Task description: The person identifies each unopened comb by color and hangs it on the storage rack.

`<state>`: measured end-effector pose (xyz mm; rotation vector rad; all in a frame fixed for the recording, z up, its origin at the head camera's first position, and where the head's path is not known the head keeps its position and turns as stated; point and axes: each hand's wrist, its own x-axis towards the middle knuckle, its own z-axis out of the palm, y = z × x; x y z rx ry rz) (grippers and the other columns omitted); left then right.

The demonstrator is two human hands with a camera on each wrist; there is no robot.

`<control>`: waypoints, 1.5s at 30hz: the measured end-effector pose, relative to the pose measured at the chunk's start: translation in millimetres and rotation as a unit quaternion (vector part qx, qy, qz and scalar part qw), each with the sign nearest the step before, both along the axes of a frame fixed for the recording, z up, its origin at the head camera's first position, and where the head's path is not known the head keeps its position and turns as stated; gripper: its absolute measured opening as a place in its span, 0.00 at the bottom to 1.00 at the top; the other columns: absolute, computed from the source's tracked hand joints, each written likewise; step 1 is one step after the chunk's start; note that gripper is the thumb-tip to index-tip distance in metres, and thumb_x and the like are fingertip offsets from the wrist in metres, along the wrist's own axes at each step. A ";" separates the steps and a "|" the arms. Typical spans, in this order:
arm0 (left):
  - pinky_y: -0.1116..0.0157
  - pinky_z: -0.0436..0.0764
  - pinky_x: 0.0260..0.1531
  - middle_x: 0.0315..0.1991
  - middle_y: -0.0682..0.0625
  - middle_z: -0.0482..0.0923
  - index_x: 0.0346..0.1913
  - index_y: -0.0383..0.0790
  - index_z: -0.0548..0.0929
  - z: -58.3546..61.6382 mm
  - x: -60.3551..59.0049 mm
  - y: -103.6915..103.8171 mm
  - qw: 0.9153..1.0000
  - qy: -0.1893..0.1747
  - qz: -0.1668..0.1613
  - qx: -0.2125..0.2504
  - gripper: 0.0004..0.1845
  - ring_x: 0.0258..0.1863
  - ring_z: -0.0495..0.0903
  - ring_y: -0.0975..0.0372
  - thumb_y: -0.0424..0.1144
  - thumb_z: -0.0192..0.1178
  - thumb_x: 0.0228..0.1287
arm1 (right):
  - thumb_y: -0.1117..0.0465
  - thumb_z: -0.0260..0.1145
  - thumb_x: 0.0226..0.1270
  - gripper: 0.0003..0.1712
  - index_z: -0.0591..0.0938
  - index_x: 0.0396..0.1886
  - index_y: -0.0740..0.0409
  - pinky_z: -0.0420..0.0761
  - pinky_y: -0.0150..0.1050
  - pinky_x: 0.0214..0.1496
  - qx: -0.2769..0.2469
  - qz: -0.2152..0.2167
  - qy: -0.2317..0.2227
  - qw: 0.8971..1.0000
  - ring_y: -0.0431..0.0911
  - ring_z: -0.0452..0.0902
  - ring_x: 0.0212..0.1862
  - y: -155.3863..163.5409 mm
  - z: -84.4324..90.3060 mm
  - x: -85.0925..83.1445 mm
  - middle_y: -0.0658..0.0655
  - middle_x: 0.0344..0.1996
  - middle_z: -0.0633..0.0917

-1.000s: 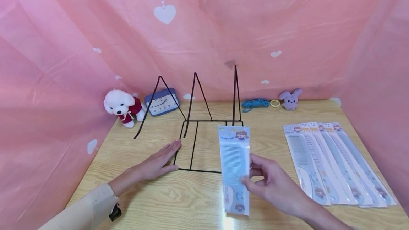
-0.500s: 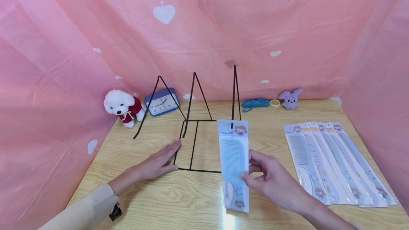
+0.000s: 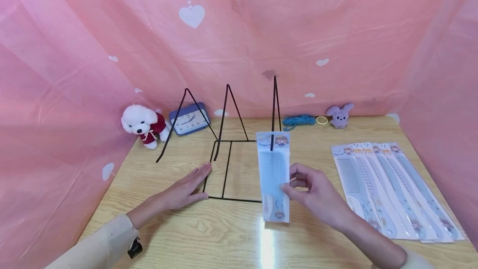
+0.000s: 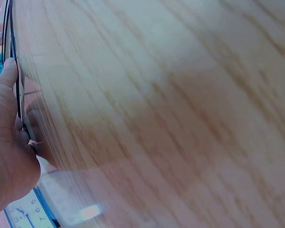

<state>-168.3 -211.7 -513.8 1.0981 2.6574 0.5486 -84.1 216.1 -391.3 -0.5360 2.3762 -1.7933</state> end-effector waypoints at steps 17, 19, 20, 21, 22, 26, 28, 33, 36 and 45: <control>0.52 0.47 0.83 0.87 0.38 0.39 0.86 0.32 0.43 -1.9 -1.2 -0.5 1.000 0.010 -0.010 0.001 0.47 0.85 0.41 0.50 0.54 0.56 0.82 | 0.58 0.72 0.76 0.16 0.86 0.52 0.67 0.88 0.34 0.48 -0.023 -0.142 -0.034 0.989 0.41 0.88 0.43 0.2 -13.2 -45.2 0.49 0.40 0.90; 0.52 0.47 0.83 0.87 0.38 0.39 0.86 0.33 0.44 -2.6 -1.6 -0.7 1.000 0.012 -0.010 0.001 0.47 0.85 0.41 0.50 0.55 0.56 0.82 | 0.58 0.72 0.76 0.15 0.87 0.52 0.65 0.88 0.33 0.49 -0.038 -0.147 -0.035 0.988 0.40 0.88 0.43 1.7 -14.3 -52.2 0.46 0.40 0.90; 0.52 0.47 0.83 0.87 0.38 0.39 0.86 0.33 0.44 -2.9 -1.7 -0.8 1.000 0.012 -0.010 0.001 0.48 0.85 0.41 0.51 0.55 0.56 0.82 | 0.58 0.72 0.76 0.14 0.88 0.52 0.64 0.88 0.33 0.49 -0.048 -0.148 -0.040 0.987 0.39 0.88 0.44 2.7 -14.5 -55.8 0.45 0.40 0.90; 0.52 0.47 0.83 0.87 0.38 0.39 0.86 0.33 0.44 -3.1 -1.9 -0.8 1.000 0.013 -0.010 0.002 0.48 0.85 0.41 0.50 0.55 0.56 0.82 | 0.59 0.72 0.76 0.13 0.88 0.52 0.62 0.88 0.32 0.49 -0.062 -0.148 -0.047 0.986 0.39 0.89 0.44 3.9 -14.7 -59.5 0.44 0.41 0.90; 0.52 0.47 0.83 0.87 0.38 0.39 0.86 0.33 0.44 -3.3 -2.0 -0.8 1.000 0.013 -0.011 0.003 0.48 0.85 0.41 0.50 0.55 0.56 0.82 | 0.59 0.72 0.76 0.12 0.89 0.52 0.61 0.88 0.32 0.50 -0.078 -0.148 -0.055 0.984 0.38 0.89 0.45 5.0 -14.8 -63.2 0.43 0.41 0.90; 0.51 0.47 0.83 0.87 0.38 0.39 0.86 0.33 0.44 -3.5 -1.9 -1.0 1.000 0.014 -0.012 0.007 0.47 0.85 0.41 0.49 0.55 0.56 0.82 | 0.61 0.72 0.76 0.10 0.91 0.52 0.56 0.87 0.31 0.50 -0.135 -0.151 -0.078 0.976 0.38 0.90 0.44 7.9 -15.4 -77.4 0.44 0.42 0.92; 0.51 0.47 0.83 0.87 0.38 0.39 0.86 0.33 0.44 -3.1 -1.6 -1.1 1.000 0.013 -0.011 0.007 0.47 0.85 0.41 0.49 0.55 0.56 0.82 | 0.61 0.73 0.74 0.10 0.91 0.51 0.56 0.87 0.31 0.50 -0.161 -0.156 -0.082 0.971 0.38 0.90 0.44 7.7 -15.4 -84.0 0.44 0.42 0.92; 0.52 0.46 0.83 0.87 0.39 0.38 0.86 0.34 0.43 -2.2 -0.6 -1.3 1.000 0.011 -0.006 0.002 0.47 0.86 0.41 0.50 0.56 0.55 0.82 | 0.61 0.75 0.72 0.16 0.90 0.55 0.63 0.87 0.33 0.52 -0.189 -0.168 -0.076 0.965 0.38 0.90 0.46 6.2 -14.6 -97.7 0.45 0.44 0.92; 0.52 0.46 0.83 0.87 0.40 0.38 0.86 0.35 0.43 -2.4 -0.4 -1.5 1.000 0.011 -0.003 -0.001 0.47 0.86 0.41 0.50 0.56 0.55 0.83 | 0.60 0.75 0.72 0.19 0.88 0.57 0.65 0.87 0.33 0.52 -0.183 -0.180 -0.074 0.964 0.37 0.89 0.46 5.1 -13.8 -104.2 0.45 0.45 0.91; 0.52 0.46 0.83 0.87 0.40 0.38 0.86 0.35 0.43 -1.8 0.2 -1.2 1.000 0.009 -0.001 -0.003 0.47 0.86 0.41 0.51 0.56 0.54 0.83 | 0.64 0.75 0.71 0.08 0.92 0.47 0.58 0.87 0.36 0.52 -0.216 -0.199 -0.084 0.952 0.37 0.90 0.42 0.2 -13.4 -122.4 0.46 0.42 0.90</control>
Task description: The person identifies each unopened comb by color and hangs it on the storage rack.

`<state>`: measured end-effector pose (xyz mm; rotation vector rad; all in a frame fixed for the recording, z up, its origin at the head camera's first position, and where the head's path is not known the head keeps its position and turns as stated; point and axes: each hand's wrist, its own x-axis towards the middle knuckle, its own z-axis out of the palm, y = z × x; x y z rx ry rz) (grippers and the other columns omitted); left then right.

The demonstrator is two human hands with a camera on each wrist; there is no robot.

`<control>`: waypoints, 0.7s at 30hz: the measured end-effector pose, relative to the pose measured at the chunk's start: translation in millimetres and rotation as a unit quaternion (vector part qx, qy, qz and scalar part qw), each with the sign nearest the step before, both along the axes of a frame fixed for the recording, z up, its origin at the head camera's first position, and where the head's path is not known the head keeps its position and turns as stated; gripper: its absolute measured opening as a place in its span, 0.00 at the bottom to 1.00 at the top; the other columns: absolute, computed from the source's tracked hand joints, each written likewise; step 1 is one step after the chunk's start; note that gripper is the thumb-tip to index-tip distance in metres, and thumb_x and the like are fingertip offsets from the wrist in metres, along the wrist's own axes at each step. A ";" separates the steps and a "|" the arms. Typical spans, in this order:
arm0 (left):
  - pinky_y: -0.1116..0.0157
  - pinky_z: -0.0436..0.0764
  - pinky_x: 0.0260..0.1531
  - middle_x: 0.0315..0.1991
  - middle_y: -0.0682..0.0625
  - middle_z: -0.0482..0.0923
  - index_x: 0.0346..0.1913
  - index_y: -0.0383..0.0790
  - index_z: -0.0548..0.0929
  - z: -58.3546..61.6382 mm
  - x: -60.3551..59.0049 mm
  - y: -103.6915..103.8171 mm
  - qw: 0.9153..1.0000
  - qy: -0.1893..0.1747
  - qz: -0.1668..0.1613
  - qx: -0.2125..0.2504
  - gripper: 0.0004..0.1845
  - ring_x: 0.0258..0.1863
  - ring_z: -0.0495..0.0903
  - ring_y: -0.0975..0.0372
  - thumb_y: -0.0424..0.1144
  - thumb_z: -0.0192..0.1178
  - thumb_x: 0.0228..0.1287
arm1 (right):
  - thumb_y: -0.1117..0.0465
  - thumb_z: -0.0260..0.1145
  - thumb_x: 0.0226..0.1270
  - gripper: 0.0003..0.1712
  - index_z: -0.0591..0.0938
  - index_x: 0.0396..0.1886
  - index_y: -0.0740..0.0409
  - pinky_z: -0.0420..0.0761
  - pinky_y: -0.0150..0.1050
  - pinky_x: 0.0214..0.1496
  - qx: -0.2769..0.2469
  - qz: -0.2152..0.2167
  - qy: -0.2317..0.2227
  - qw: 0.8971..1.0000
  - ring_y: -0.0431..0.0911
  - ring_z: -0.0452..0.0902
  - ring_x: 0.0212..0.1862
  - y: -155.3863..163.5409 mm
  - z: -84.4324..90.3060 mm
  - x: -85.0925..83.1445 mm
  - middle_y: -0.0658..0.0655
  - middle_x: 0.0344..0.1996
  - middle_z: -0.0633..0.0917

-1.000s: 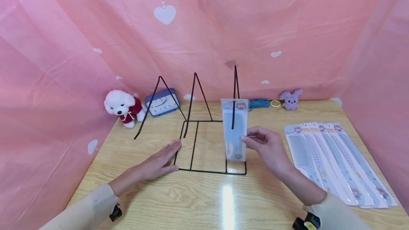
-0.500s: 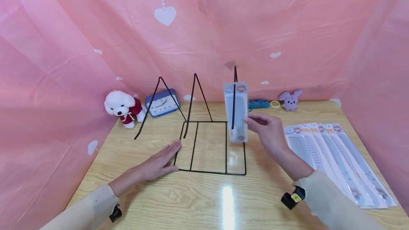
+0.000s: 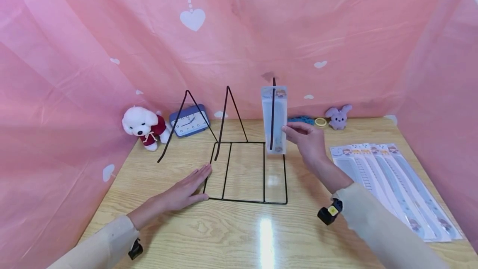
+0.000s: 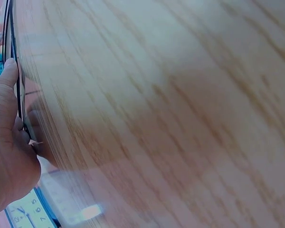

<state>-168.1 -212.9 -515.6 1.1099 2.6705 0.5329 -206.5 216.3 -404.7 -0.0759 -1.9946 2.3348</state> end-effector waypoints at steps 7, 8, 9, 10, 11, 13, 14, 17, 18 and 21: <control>0.52 0.46 0.83 0.87 0.39 0.38 0.86 0.34 0.42 0.4 -0.3 0.3 1.000 0.002 -0.005 -0.001 0.47 0.86 0.40 0.50 0.55 0.55 0.83 | 0.66 0.77 0.68 0.09 0.93 0.47 0.59 0.87 0.36 0.53 -0.035 0.000 0.020 0.999 0.37 0.90 0.43 0.9 -2.8 -7.3 0.47 0.41 0.90; 0.52 0.46 0.83 0.87 0.39 0.38 0.86 0.34 0.42 0.5 -0.4 0.3 1.000 0.002 -0.005 -0.002 0.47 0.86 0.40 0.50 0.55 0.55 0.83 | 0.66 0.77 0.68 0.11 0.92 0.49 0.60 0.86 0.35 0.53 -0.030 0.000 0.022 0.999 0.37 0.89 0.44 2.3 -3.4 -7.9 0.46 0.42 0.90; 0.52 0.46 0.83 0.87 0.39 0.38 0.86 0.34 0.42 0.7 -0.5 0.4 1.000 0.002 -0.005 -0.003 0.47 0.86 0.40 0.50 0.55 0.55 0.83 | 0.66 0.77 0.69 0.14 0.91 0.53 0.62 0.86 0.32 0.54 -0.024 0.003 0.024 0.999 0.36 0.88 0.46 3.8 -3.4 -7.5 0.45 0.43 0.90; 0.52 0.46 0.83 0.87 0.39 0.38 0.86 0.34 0.42 1.0 -0.4 0.5 1.000 0.002 -0.005 -0.003 0.47 0.86 0.40 0.50 0.55 0.55 0.83 | 0.65 0.77 0.69 0.18 0.89 0.56 0.64 0.85 0.30 0.55 -0.020 0.006 0.026 0.999 0.35 0.88 0.47 5.8 -3.5 -7.4 0.45 0.44 0.90; 0.52 0.46 0.83 0.87 0.39 0.38 0.86 0.34 0.43 1.5 -0.3 0.7 1.000 0.001 -0.005 -0.002 0.47 0.86 0.40 0.50 0.55 0.55 0.83 | 0.65 0.76 0.70 0.21 0.87 0.60 0.65 0.84 0.28 0.56 -0.017 0.008 0.029 0.999 0.35 0.88 0.48 8.1 -3.7 -7.4 0.44 0.45 0.91; 0.52 0.46 0.83 0.87 0.39 0.38 0.86 0.33 0.43 2.3 0.0 1.2 1.000 0.000 -0.005 -0.001 0.47 0.86 0.40 0.50 0.54 0.56 0.83 | 0.66 0.75 0.71 0.25 0.83 0.65 0.67 0.82 0.24 0.55 -0.005 0.008 0.032 0.999 0.33 0.87 0.49 13.8 -3.5 -6.3 0.42 0.46 0.92; 0.52 0.46 0.83 0.87 0.39 0.39 0.86 0.33 0.43 2.7 0.3 1.5 1.000 0.000 -0.005 0.000 0.47 0.85 0.41 0.50 0.54 0.56 0.83 | 0.65 0.74 0.72 0.28 0.81 0.68 0.67 0.81 0.22 0.55 0.000 0.009 0.031 0.999 0.32 0.87 0.50 17.7 -3.4 -5.3 0.41 0.47 0.92; 0.51 0.47 0.83 0.87 0.38 0.39 0.86 0.33 0.44 2.7 0.7 2.1 1.000 0.001 -0.005 0.002 0.47 0.85 0.41 0.49 0.54 0.56 0.83 | 0.66 0.73 0.72 0.30 0.79 0.71 0.65 0.80 0.22 0.55 -0.011 0.009 0.041 0.999 0.31 0.87 0.52 28.8 -3.5 -2.1 0.41 0.47 0.92; 0.52 0.47 0.83 0.87 0.39 0.39 0.86 0.33 0.44 2.4 0.6 2.1 1.000 0.003 -0.006 0.001 0.47 0.85 0.41 0.49 0.54 0.56 0.83 | 0.66 0.73 0.73 0.30 0.78 0.73 0.63 0.80 0.22 0.55 -0.014 0.008 0.043 0.999 0.30 0.86 0.53 33.1 -3.3 -0.5 0.41 0.48 0.92; 0.52 0.48 0.83 0.87 0.39 0.39 0.86 0.33 0.44 1.7 1.1 0.4 1.000 0.006 -0.006 -0.001 0.47 0.85 0.41 0.50 0.54 0.56 0.83 | 0.66 0.73 0.73 0.34 0.76 0.76 0.60 0.80 0.22 0.55 -0.022 0.013 0.049 0.998 0.29 0.84 0.56 45.8 -4.3 4.0 0.39 0.51 0.91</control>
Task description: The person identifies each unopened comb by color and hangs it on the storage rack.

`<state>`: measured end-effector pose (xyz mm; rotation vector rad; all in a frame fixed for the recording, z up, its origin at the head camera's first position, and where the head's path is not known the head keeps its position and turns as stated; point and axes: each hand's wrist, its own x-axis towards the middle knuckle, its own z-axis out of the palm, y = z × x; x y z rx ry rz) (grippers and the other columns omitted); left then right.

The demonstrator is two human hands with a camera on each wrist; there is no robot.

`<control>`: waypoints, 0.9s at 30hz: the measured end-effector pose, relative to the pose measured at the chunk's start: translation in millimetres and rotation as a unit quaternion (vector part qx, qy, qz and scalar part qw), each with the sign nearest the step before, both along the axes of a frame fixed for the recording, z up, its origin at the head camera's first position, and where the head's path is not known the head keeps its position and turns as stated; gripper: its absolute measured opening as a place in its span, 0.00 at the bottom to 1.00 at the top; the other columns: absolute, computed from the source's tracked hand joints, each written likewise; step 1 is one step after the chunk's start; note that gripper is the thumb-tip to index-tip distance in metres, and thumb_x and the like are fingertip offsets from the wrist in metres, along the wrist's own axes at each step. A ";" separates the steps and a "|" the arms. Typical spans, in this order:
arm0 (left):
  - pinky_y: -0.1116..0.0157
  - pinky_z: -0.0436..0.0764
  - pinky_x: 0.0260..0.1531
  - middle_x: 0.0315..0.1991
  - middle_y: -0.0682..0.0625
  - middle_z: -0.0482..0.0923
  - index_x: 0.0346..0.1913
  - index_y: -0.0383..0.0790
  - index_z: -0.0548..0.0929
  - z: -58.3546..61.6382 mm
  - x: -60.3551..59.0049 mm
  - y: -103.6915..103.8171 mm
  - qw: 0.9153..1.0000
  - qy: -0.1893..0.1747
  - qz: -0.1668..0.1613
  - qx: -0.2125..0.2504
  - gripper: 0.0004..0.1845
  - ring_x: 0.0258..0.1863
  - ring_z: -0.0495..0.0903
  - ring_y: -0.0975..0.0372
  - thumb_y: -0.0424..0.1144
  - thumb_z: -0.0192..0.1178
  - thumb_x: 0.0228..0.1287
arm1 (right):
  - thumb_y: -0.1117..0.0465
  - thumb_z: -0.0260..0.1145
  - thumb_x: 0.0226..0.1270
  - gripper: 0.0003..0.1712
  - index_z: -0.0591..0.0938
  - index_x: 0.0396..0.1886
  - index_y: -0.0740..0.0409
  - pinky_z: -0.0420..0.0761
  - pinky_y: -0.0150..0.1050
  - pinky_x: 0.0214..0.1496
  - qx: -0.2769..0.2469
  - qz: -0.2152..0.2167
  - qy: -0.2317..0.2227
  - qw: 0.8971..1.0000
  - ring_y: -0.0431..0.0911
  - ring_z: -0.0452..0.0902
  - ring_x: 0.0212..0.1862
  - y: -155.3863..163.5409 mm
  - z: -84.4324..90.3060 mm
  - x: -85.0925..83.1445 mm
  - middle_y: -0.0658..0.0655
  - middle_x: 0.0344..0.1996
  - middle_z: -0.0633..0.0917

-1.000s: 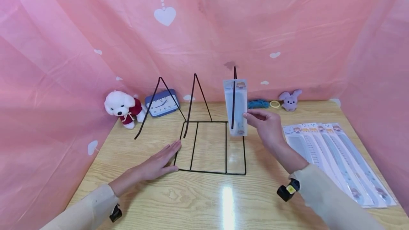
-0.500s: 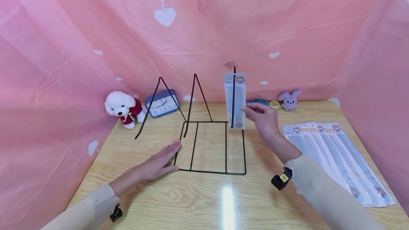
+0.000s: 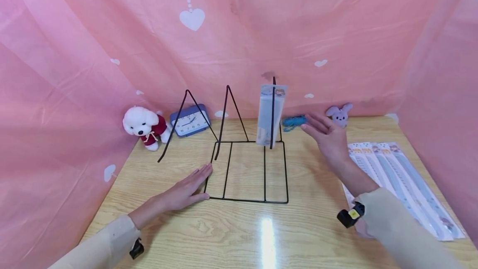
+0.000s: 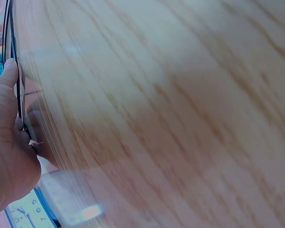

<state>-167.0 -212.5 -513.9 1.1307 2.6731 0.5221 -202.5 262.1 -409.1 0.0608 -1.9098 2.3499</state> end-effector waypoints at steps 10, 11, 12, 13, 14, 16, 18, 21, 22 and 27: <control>0.52 0.47 0.83 0.87 0.38 0.39 0.86 0.32 0.44 0.2 -0.9 1.2 1.000 0.001 -0.004 0.001 0.47 0.85 0.41 0.50 0.54 0.56 0.83 | 0.66 0.72 0.74 0.42 0.66 0.84 0.55 0.78 0.19 0.54 0.090 0.006 -0.019 0.996 0.23 0.79 0.59 59.9 -17.1 16.7 0.36 0.63 0.85; 0.52 0.47 0.83 0.87 0.38 0.39 0.86 0.32 0.44 0.4 -0.6 1.4 1.000 0.000 -0.003 0.002 0.47 0.85 0.41 0.50 0.54 0.56 0.83 | 0.64 0.72 0.75 0.44 0.64 0.85 0.54 0.77 0.18 0.54 0.132 0.007 -0.021 0.991 0.25 0.78 0.62 66.6 -20.1 19.0 0.39 0.67 0.82; 0.52 0.47 0.83 0.87 0.38 0.39 0.86 0.32 0.44 0.7 -0.2 1.5 1.000 -0.003 -0.001 0.001 0.47 0.85 0.41 0.50 0.54 0.56 0.83 | 0.61 0.72 0.76 0.45 0.61 0.86 0.52 0.76 0.16 0.54 0.182 0.008 -0.027 0.983 0.28 0.76 0.67 73.2 -22.5 21.8 0.43 0.72 0.79; 0.52 0.47 0.83 0.87 0.38 0.39 0.86 0.32 0.44 1.0 0.1 1.6 1.000 -0.004 0.000 0.001 0.47 0.85 0.40 0.50 0.54 0.56 0.83 | 0.57 0.71 0.77 0.47 0.58 0.87 0.49 0.74 0.15 0.55 0.235 0.010 -0.032 0.971 0.33 0.73 0.71 79.9 -24.5 24.7 0.48 0.77 0.74; 0.52 0.46 0.83 0.87 0.38 0.38 0.86 0.32 0.44 1.3 0.4 1.7 1.000 -0.006 0.001 0.000 0.47 0.85 0.40 0.50 0.54 0.56 0.83 | 0.54 0.71 0.77 0.48 0.56 0.88 0.47 0.73 0.14 0.54 0.287 0.011 -0.037 0.957 0.40 0.70 0.76 86.0 -26.4 27.6 0.52 0.80 0.69; 0.52 0.46 0.83 0.87 0.39 0.38 0.86 0.33 0.43 1.6 1.0 1.8 1.000 -0.009 0.005 -0.003 0.47 0.86 0.40 0.50 0.54 0.56 0.83 | 0.47 0.70 0.77 0.52 0.51 0.89 0.44 0.70 0.11 0.53 0.381 0.017 -0.044 0.923 0.55 0.62 0.80 97.2 -30.0 33.6 0.61 0.84 0.59; 0.53 0.46 0.83 0.87 0.39 0.38 0.86 0.33 0.43 2.0 1.5 1.8 1.000 -0.013 0.008 -0.004 0.47 0.86 0.40 0.51 0.54 0.55 0.83 | 0.46 0.71 0.76 0.55 0.47 0.89 0.45 0.68 0.10 0.49 0.418 0.029 -0.049 0.907 0.69 0.58 0.79 107.0 -33.9 39.7 0.66 0.84 0.56; 0.53 0.46 0.83 0.87 0.39 0.38 0.86 0.34 0.42 1.9 1.7 1.9 1.000 -0.014 0.009 -0.005 0.47 0.86 0.40 0.51 0.55 0.55 0.83 | 0.48 0.72 0.75 0.58 0.44 0.89 0.47 0.67 0.10 0.46 0.443 0.042 -0.047 0.894 0.77 0.58 0.75 118.8 -40.3 49.8 0.70 0.84 0.54; 0.53 0.46 0.83 0.87 0.39 0.38 0.86 0.34 0.42 1.9 1.6 1.9 1.000 -0.015 0.009 -0.005 0.47 0.86 0.40 0.51 0.55 0.55 0.83 | 0.49 0.73 0.75 0.59 0.44 0.89 0.48 0.67 0.10 0.46 0.447 0.044 -0.043 0.892 0.78 0.58 0.74 122.2 -42.1 53.5 0.70 0.84 0.54; 0.53 0.46 0.83 0.87 0.40 0.37 0.86 0.34 0.42 0.6 0.5 1.9 1.000 -0.012 0.008 -0.007 0.47 0.86 0.39 0.52 0.56 0.54 0.83 | 0.53 0.75 0.73 0.60 0.44 0.89 0.54 0.57 0.07 0.53 0.464 0.047 -0.033 0.884 0.80 0.54 0.74 132.9 -50.9 73.5 0.75 0.82 0.53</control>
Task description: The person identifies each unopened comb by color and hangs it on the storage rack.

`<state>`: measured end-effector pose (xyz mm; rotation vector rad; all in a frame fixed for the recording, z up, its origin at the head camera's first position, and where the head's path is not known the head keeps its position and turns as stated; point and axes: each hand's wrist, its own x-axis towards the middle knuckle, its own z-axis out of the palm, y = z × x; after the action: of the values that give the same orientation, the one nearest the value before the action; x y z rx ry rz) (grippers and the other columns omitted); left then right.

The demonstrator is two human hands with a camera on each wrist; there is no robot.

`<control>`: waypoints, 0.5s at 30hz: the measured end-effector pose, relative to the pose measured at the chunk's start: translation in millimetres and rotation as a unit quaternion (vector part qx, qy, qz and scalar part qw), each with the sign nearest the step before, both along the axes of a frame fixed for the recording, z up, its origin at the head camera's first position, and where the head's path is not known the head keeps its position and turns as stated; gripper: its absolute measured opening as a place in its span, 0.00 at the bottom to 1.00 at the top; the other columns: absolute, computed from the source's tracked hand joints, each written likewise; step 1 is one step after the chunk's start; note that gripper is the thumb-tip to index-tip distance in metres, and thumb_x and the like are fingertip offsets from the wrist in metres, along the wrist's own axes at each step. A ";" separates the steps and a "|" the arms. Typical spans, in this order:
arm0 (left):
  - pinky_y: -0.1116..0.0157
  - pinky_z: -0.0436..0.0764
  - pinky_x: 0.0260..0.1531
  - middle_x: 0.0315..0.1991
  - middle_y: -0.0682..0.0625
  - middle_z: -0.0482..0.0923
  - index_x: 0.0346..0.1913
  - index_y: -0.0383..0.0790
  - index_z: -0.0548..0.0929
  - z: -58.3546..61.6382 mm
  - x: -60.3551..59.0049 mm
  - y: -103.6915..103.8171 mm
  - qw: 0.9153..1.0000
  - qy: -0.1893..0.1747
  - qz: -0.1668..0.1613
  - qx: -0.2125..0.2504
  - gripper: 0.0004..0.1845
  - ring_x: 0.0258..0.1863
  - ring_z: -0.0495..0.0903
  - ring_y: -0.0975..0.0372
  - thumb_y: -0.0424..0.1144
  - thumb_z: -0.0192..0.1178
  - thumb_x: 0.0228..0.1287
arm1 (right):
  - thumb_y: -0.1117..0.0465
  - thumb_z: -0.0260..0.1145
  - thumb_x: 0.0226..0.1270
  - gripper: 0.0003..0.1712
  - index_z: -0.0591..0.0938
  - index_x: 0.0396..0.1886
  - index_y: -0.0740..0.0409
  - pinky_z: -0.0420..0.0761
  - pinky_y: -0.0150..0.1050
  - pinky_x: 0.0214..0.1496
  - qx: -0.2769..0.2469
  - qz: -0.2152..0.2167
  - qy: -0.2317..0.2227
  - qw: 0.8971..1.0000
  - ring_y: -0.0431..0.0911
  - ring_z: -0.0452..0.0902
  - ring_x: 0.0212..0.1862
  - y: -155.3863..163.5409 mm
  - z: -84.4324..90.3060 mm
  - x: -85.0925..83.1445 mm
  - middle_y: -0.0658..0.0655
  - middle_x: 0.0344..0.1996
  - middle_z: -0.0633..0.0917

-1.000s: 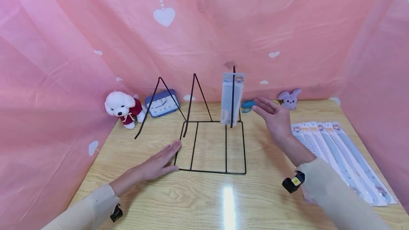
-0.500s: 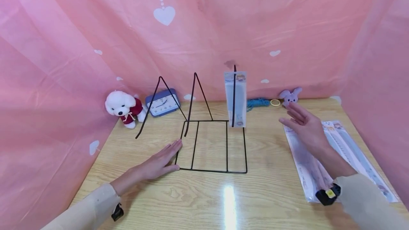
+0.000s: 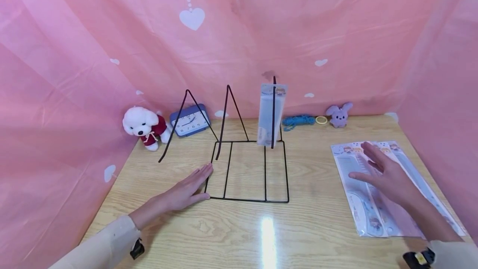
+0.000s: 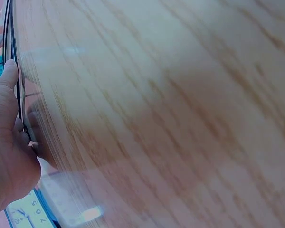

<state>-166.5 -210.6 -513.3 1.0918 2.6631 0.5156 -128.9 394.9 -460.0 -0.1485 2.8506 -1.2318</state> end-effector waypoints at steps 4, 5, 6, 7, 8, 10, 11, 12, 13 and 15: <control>0.52 0.46 0.83 0.87 0.40 0.37 0.86 0.34 0.42 -1.0 -1.0 -0.7 1.000 0.006 -0.003 -0.003 0.47 0.86 0.39 0.52 0.56 0.54 0.83 | 0.54 0.76 0.72 0.60 0.46 0.89 0.55 0.49 0.05 0.55 0.011 0.002 -0.001 1.000 0.78 0.48 0.77 3.4 -9.1 15.5 0.72 0.84 0.50; 0.52 0.46 0.83 0.87 0.40 0.37 0.86 0.35 0.43 -0.9 -1.2 -0.9 1.000 0.007 -0.003 -0.004 0.47 0.86 0.39 0.52 0.56 0.54 0.83 | 0.55 0.76 0.72 0.59 0.46 0.89 0.55 0.47 0.05 0.56 0.013 0.004 0.003 1.000 0.77 0.47 0.77 4.3 -11.4 19.5 0.70 0.84 0.49; 0.53 0.46 0.83 0.87 0.40 0.37 0.86 0.35 0.43 -0.8 -1.3 -1.0 1.000 0.009 -0.004 -0.004 0.47 0.86 0.39 0.52 0.56 0.54 0.83 | 0.56 0.76 0.72 0.59 0.47 0.89 0.54 0.47 0.05 0.56 0.012 0.005 0.006 1.000 0.77 0.47 0.77 5.0 -13.9 23.1 0.67 0.85 0.48; 0.53 0.46 0.83 0.87 0.40 0.37 0.86 0.34 0.42 -0.9 -1.6 -1.1 1.000 0.010 -0.006 -0.004 0.47 0.86 0.39 0.52 0.56 0.54 0.83 | 0.56 0.76 0.71 0.59 0.48 0.89 0.54 0.47 0.05 0.57 0.013 0.007 0.012 1.000 0.78 0.47 0.77 5.7 -16.3 26.5 0.63 0.86 0.47; 0.53 0.46 0.83 0.87 0.40 0.37 0.86 0.34 0.42 -1.0 -1.9 -1.1 1.000 0.010 -0.007 -0.004 0.47 0.86 0.39 0.52 0.56 0.54 0.83 | 0.57 0.77 0.71 0.59 0.48 0.89 0.53 0.47 0.05 0.58 0.013 0.008 0.017 1.000 0.78 0.48 0.76 6.2 -18.8 29.7 0.57 0.86 0.47; 0.53 0.46 0.83 0.87 0.41 0.37 0.86 0.35 0.42 -1.3 -2.3 -1.1 1.000 0.010 -0.007 -0.002 0.47 0.86 0.39 0.52 0.56 0.54 0.83 | 0.58 0.77 0.70 0.59 0.49 0.89 0.51 0.47 0.05 0.58 0.017 0.010 0.030 0.999 0.77 0.50 0.76 7.2 -23.5 35.0 0.43 0.85 0.48; 0.53 0.46 0.83 0.87 0.41 0.37 0.86 0.35 0.42 -1.6 -2.5 -1.0 1.000 0.009 -0.007 -0.001 0.47 0.86 0.39 0.52 0.56 0.54 0.83 | 0.58 0.78 0.69 0.60 0.50 0.89 0.50 0.47 0.06 0.58 0.019 0.008 0.039 0.999 0.68 0.54 0.79 7.7 -25.5 37.1 0.36 0.82 0.51; 0.53 0.46 0.83 0.87 0.41 0.37 0.86 0.34 0.42 -1.7 -2.5 -0.9 1.000 0.008 -0.007 0.000 0.47 0.86 0.39 0.52 0.56 0.54 0.83 | 0.59 0.79 0.67 0.60 0.51 0.89 0.50 0.49 0.06 0.58 0.017 0.008 0.046 0.999 0.57 0.60 0.80 8.3 -27.5 38.8 0.31 0.80 0.53; 0.53 0.46 0.83 0.87 0.41 0.37 0.86 0.34 0.42 -1.9 -2.4 -0.9 1.000 0.008 -0.006 0.000 0.47 0.86 0.39 0.52 0.56 0.54 0.83 | 0.60 0.80 0.66 0.60 0.52 0.89 0.50 0.50 0.06 0.57 0.015 0.007 0.053 0.998 0.44 0.64 0.79 8.7 -29.3 40.3 0.26 0.76 0.56; 0.52 0.46 0.83 0.87 0.41 0.37 0.86 0.34 0.42 -2.3 -2.0 -1.0 1.000 0.008 -0.005 -0.001 0.47 0.86 0.39 0.51 0.57 0.54 0.83 | 0.60 0.81 0.64 0.61 0.54 0.88 0.51 0.55 0.07 0.56 0.010 0.006 0.065 0.998 0.20 0.65 0.69 9.3 -32.5 42.1 0.19 0.70 0.59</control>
<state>-168.6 -211.6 -515.6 1.1130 2.6688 0.5050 -86.8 404.2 -492.5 -0.2520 2.9656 -1.2343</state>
